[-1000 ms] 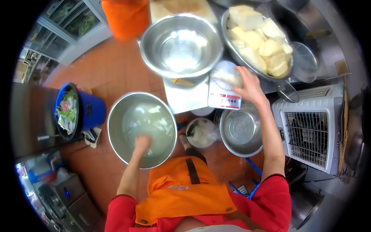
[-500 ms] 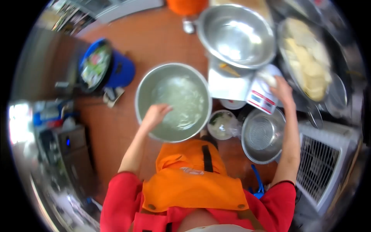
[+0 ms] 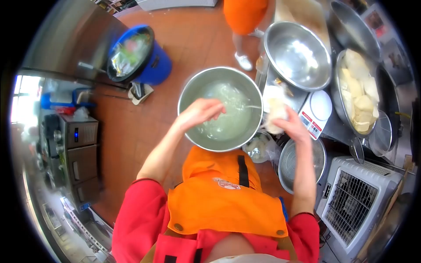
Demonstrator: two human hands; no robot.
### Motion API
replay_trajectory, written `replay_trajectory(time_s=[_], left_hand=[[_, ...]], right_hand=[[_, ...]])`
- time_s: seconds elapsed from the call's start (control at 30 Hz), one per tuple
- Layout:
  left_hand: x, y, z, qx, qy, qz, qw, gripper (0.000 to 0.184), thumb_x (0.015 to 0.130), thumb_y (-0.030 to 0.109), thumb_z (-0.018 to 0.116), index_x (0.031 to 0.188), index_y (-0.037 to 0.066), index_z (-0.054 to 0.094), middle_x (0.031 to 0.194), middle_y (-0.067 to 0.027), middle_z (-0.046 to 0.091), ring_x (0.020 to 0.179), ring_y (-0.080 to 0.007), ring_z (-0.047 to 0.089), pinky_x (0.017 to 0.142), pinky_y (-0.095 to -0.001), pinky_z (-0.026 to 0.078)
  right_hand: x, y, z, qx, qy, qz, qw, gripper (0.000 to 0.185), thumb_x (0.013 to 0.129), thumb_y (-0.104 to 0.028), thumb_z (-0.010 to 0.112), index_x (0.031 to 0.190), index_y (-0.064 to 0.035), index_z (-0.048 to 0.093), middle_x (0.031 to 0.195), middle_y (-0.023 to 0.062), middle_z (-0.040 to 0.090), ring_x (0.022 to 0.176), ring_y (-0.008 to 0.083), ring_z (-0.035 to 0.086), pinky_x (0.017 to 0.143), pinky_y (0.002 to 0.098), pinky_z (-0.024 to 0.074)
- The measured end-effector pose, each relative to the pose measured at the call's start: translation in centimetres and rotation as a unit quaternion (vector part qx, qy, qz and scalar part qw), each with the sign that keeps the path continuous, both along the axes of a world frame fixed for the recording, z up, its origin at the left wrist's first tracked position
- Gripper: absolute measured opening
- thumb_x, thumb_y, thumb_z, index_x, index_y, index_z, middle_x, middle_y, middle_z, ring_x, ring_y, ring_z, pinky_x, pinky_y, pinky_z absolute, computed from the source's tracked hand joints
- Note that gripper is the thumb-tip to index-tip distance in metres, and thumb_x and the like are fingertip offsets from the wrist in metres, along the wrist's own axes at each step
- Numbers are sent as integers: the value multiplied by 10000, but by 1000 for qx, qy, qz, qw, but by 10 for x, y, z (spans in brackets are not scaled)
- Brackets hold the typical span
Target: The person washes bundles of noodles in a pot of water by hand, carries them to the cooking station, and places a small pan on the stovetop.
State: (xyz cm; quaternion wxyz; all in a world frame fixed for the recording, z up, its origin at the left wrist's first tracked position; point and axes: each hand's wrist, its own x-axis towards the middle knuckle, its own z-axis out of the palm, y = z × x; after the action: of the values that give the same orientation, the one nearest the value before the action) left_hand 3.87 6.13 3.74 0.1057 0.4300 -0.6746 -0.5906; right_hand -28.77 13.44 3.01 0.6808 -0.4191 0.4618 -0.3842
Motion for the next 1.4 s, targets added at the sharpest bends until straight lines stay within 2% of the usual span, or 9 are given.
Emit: replay_trajectory(time_s=[0.2, 0.37, 0.57, 0.6, 0.73, 0.87, 1.07, 1.27, 1.4], left_hand=[[9, -2, 39, 1, 29, -16, 999, 290, 984, 246, 457, 927, 21, 631, 737, -16, 616, 634, -80, 523, 610, -223, 439], [59, -15, -8, 1, 45, 61, 997, 312, 989, 270, 454, 958, 10, 624, 796, -33, 646, 771, -100, 595, 741, -241, 467], [81, -16, -90, -55, -3, 71, 996, 311, 974, 291, 483, 1042, 30, 639, 987, -36, 669, 976, -126, 591, 903, -270, 435], [80, -16, -92, -43, -4, 76, 996, 333, 954, 355, 475, 1056, 97, 659, 1078, -111, 647, 1030, -249, 586, 924, -350, 424], [82, -17, -93, -135, -34, 53, 989, 308, 962, 324, 482, 1023, 101, 686, 1111, -96, 657, 1039, -244, 599, 937, -339, 426], [88, -28, -97, -88, -116, 44, 988, 288, 926, 318, 518, 1054, 120, 682, 1059, -129, 659, 1041, -264, 599, 911, -343, 451], [76, -24, -124, -164, -391, -88, 901, 231, 826, 199, 530, 941, 118, 713, 996, -151, 672, 932, -314, 642, 829, -409, 498], [50, -21, -136, -192, -391, -112, 893, 239, 800, 127, 501, 878, 73, 720, 941, -158, 685, 919, -326, 660, 784, -417, 516], [38, -29, -129, -152, -380, -172, 896, 355, 816, 167, 558, 1141, 35, 609, 1193, -201, 574, 1126, -299, 561, 914, -399, 458]], right_hand=[[98, -34, -22, -5, -147, 174, 974, 583, 787, -126, 699, 1292, 30, 453, 1165, 82, 586, 1023, 145, 569, 881, 287, 458], [97, -29, -2, 28, -196, 155, 968, 568, 781, -102, 681, 1285, 23, 450, 1133, 116, 607, 952, 189, 622, 832, 328, 514], [92, -34, 40, 13, -105, 152, 983, 545, 780, -142, 710, 1245, 22, 479, 1100, 91, 609, 936, 184, 626, 817, 320, 512], [92, -35, 47, 3, -87, 156, 984, 528, 780, -143, 711, 1232, 21, 491, 1090, 87, 611, 932, 180, 625, 815, 317, 508], [95, -42, 78, -21, -15, 165, 986, 487, 784, -163, 704, 1198, 20, 524, 1064, 73, 617, 918, 162, 621, 818, 308, 495], [95, -42, 105, -30, 18, 155, 987, 491, 767, -175, 716, 1183, 18, 539, 1021, 69, 633, 888, 154, 627, 809, 299, 494], [83, -43, 144, -62, 29, 144, 987, 530, 735, -179, 741, 1177, 33, 538, 1021, 100, 641, 867, 175, 640, 772, 315, 516], [68, -38, 172, -138, 20, 126, 982, 619, 697, -257, 774, 1163, 64, 525, 987, 145, 640, 793, 219, 651, 707, 345, 531], [60, -37, 181, -167, -35, 115, 979, 617, 726, -294, 749, 1168, 64, 511, 956, 144, 629, 782, 218, 647, 699, 350, 530]])
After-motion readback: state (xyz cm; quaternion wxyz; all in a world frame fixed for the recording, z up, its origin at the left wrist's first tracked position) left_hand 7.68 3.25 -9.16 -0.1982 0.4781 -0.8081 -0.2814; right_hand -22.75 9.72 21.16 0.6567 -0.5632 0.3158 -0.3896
